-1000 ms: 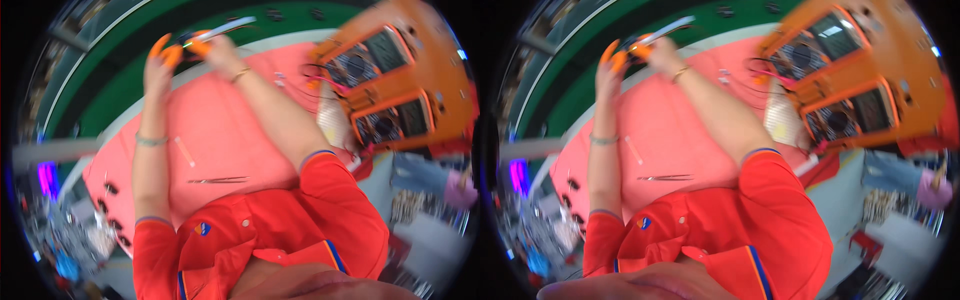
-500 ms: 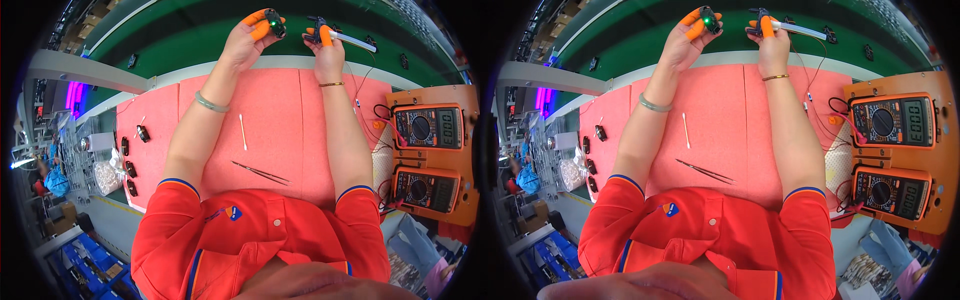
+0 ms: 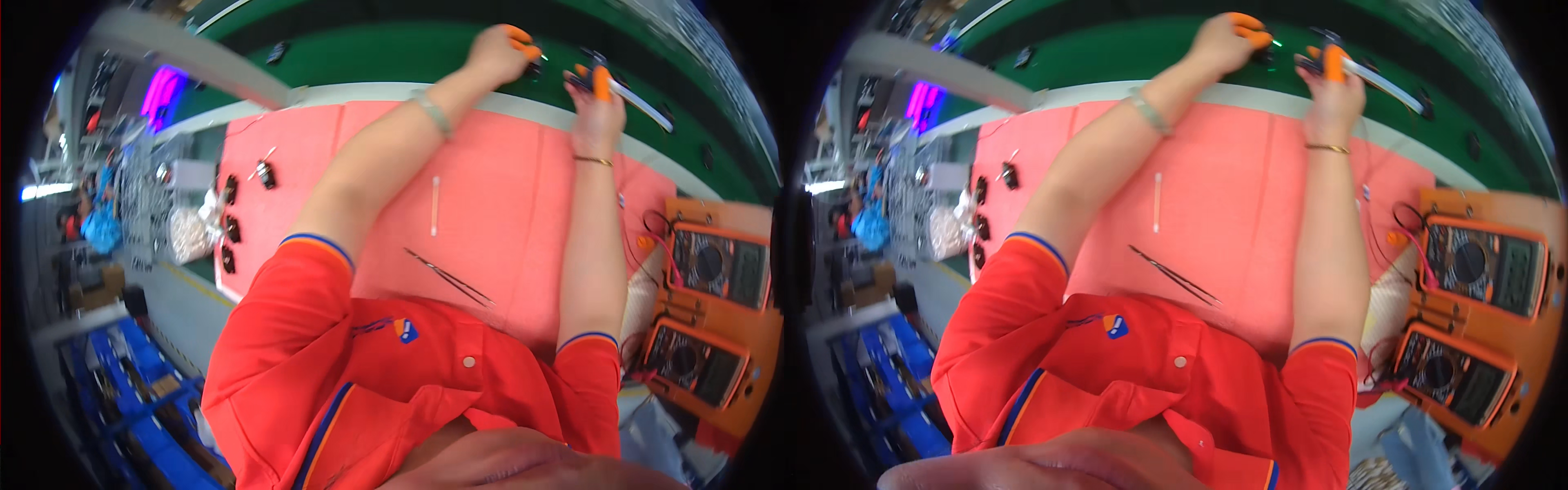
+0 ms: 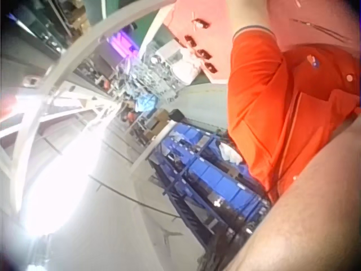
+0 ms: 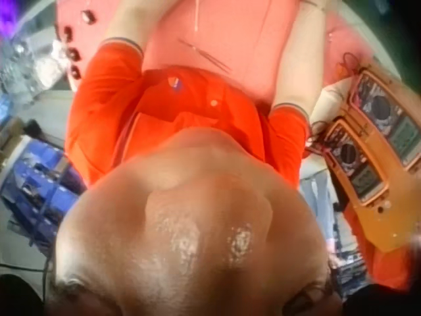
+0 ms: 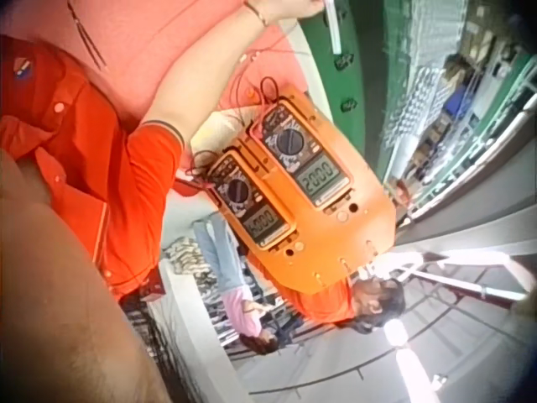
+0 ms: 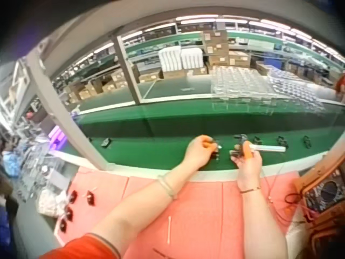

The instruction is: Testing electronic components using multimeters and probes at a quality control station.

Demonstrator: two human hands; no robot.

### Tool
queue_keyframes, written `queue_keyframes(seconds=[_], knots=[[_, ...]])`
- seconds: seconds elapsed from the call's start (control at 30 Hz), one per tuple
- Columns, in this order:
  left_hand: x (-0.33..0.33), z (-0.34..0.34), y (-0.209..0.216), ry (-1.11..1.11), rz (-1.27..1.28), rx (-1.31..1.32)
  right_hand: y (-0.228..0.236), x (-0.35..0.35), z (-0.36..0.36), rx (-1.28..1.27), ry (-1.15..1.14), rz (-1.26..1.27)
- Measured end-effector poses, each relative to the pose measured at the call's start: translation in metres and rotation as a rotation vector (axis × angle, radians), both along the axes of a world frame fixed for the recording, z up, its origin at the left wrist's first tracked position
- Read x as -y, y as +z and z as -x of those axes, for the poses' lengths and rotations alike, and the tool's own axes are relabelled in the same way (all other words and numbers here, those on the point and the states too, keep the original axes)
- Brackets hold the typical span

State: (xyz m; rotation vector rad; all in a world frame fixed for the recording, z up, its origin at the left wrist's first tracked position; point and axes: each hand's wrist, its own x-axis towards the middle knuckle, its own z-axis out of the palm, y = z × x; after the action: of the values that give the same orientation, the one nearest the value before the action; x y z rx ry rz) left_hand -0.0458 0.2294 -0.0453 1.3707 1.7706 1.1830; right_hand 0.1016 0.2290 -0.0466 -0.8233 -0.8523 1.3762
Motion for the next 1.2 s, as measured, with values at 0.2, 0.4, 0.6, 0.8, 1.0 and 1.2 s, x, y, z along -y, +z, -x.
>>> queue_keyframes(seconds=[0.2, 0.4, 0.6, 0.8, 1.0, 1.2], knots=[[-0.006, 0.069, 0.003, 0.120, -0.002, -0.899, 0.001, 0.006, 0.003, -0.023, 0.020, -0.010], [0.040, 0.229, 0.031, 0.719, 0.791, -1.142, 0.002, 0.009, 0.011, -0.009, 0.078, -0.015], [0.067, 0.271, 0.018, 0.366, 0.413, -0.817, 0.005, 0.014, 0.019, 0.064, 0.137, -0.006], [0.059, 0.101, 0.030, -0.085, 0.082, -0.223, 0.007, 0.021, 0.021, 0.169, 0.261, -0.175], [0.054, 0.023, 0.025, -0.264, 0.041, 0.119, 0.009, 0.019, 0.021, 0.177, 0.306, -0.207], [0.049, 0.019, 0.015, -0.312, -0.026, 0.033, 0.002, 0.017, 0.020, 0.066, 0.387, -0.111]])
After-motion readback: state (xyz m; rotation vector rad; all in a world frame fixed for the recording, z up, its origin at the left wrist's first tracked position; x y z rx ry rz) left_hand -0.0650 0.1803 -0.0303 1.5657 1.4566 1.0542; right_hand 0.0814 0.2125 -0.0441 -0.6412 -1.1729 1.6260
